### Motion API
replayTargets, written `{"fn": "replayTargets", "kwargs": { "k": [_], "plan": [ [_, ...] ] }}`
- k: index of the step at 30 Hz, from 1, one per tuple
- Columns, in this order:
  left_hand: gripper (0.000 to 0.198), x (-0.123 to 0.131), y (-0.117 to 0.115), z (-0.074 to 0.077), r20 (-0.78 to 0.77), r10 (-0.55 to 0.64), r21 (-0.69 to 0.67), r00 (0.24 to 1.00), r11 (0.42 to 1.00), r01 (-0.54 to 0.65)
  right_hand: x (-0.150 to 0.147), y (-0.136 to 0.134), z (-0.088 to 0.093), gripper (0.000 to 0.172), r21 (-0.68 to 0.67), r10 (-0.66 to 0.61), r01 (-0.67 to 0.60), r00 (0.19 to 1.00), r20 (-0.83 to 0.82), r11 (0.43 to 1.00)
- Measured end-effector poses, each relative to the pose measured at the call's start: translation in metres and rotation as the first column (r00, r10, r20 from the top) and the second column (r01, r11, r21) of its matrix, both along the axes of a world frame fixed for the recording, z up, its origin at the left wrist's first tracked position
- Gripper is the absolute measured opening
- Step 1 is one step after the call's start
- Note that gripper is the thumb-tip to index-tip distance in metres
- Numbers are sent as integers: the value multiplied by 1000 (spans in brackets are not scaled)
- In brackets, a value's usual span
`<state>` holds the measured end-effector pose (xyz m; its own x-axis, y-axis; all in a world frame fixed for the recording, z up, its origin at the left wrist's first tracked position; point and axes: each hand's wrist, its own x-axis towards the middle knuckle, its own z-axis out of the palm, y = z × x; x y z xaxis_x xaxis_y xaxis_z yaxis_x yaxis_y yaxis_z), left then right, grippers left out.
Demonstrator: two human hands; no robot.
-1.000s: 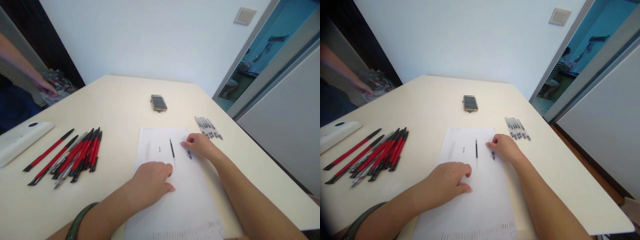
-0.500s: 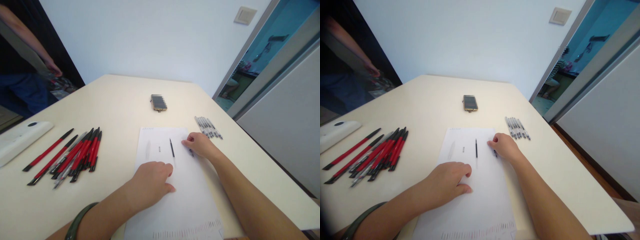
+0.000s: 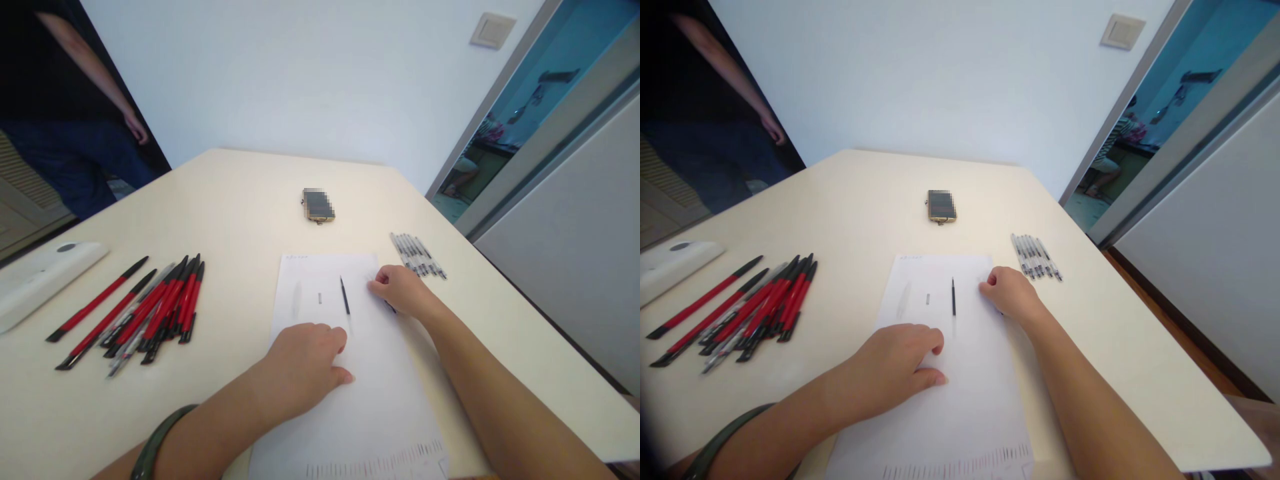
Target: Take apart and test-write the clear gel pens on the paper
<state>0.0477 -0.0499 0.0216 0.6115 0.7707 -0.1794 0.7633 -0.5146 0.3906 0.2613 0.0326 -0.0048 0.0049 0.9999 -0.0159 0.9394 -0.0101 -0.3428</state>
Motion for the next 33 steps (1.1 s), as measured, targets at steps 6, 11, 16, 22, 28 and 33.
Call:
{"fn": "replayTargets", "kwargs": {
  "k": [6,11,16,22,28,33],
  "plan": [
    [24,0,0,2,4,3,5,1000,1000,-3,-1,-10,15,20,-76,18,-35,977,-213,996],
    [37,-1,-1,2,46,18,-7,999,1000,-17,-14,-32,35,13,-164,202,-388,742,-639,907],
    [48,1,-1,6,95,39,-51,995,998,-34,-32,-47,35,10,-241,157,-647,495,-855,723],
    [35,3,-1,7,111,104,-51,988,994,-99,-40,-48,29,16,-201,77,-720,333,-940,664],
    [30,1,-2,3,82,67,16,994,998,-68,-36,-38,23,28,-97,181,-455,529,-829,885],
    [28,2,-3,1,71,59,43,996,997,-62,-38,-28,7,24,107,186,-156,895,-405,982]
  ]
}}
